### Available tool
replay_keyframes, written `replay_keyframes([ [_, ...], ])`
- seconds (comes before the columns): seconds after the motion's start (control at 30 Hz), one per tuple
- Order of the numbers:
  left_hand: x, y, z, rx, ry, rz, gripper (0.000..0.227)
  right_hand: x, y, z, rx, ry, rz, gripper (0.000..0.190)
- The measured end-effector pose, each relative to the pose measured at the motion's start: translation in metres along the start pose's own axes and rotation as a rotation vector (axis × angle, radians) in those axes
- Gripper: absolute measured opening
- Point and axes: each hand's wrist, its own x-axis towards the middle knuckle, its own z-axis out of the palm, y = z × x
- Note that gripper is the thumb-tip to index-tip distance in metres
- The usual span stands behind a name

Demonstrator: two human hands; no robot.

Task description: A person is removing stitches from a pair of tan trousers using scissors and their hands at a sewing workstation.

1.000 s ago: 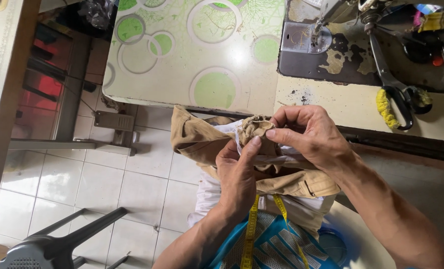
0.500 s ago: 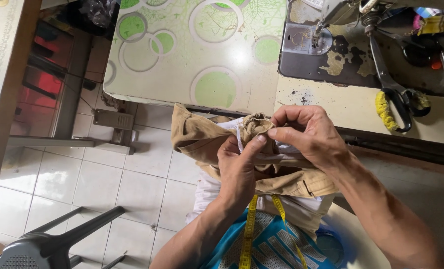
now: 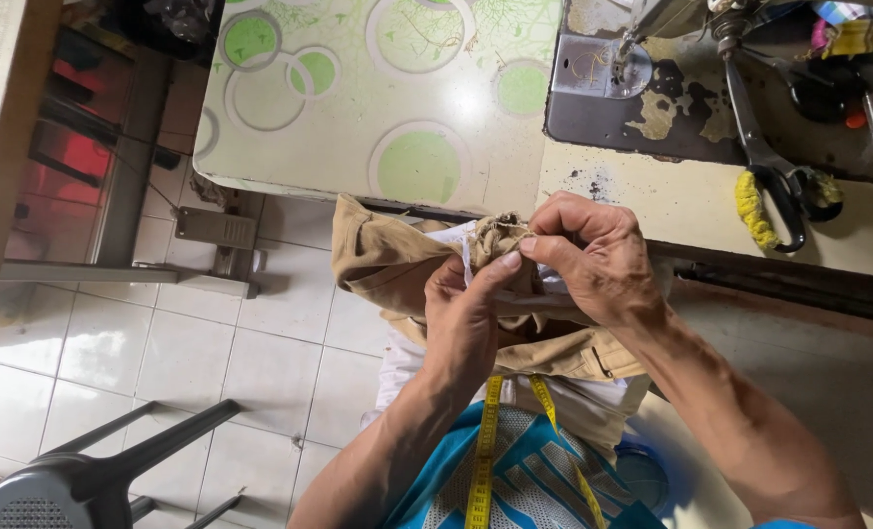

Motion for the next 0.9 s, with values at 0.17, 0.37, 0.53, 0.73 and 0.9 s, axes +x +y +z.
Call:
replay_keyframes([
  [0.17,0.000,0.011,0.003,0.065,0.008,0.014,0.028,0.006,-0.007,0.001,-0.007,0.025,-0.020,0.022],
  [0.37,0.045,0.000,-0.026,0.560,-0.068,0.351,0.025,0.022,-0.001,-0.013,-0.263,0.101,-0.111,0.019],
  [0.53,0.072,0.006,-0.002,0.796,-0.094,0.543,0.026,0.044,0.010,-0.022,-0.558,0.185,-0.337,0.017],
  [0.73,0.079,0.015,0.005,1.435,0.015,0.643,0.050,0.065,0.046,-0.023,-0.864,0.170,-0.368,0.018],
  [0.9,0.052,0.029,-0.002,1.520,-0.225,1.378,0.014,0.067,0.049,-0.020,-0.918,0.174,-0.392,0.019],
])
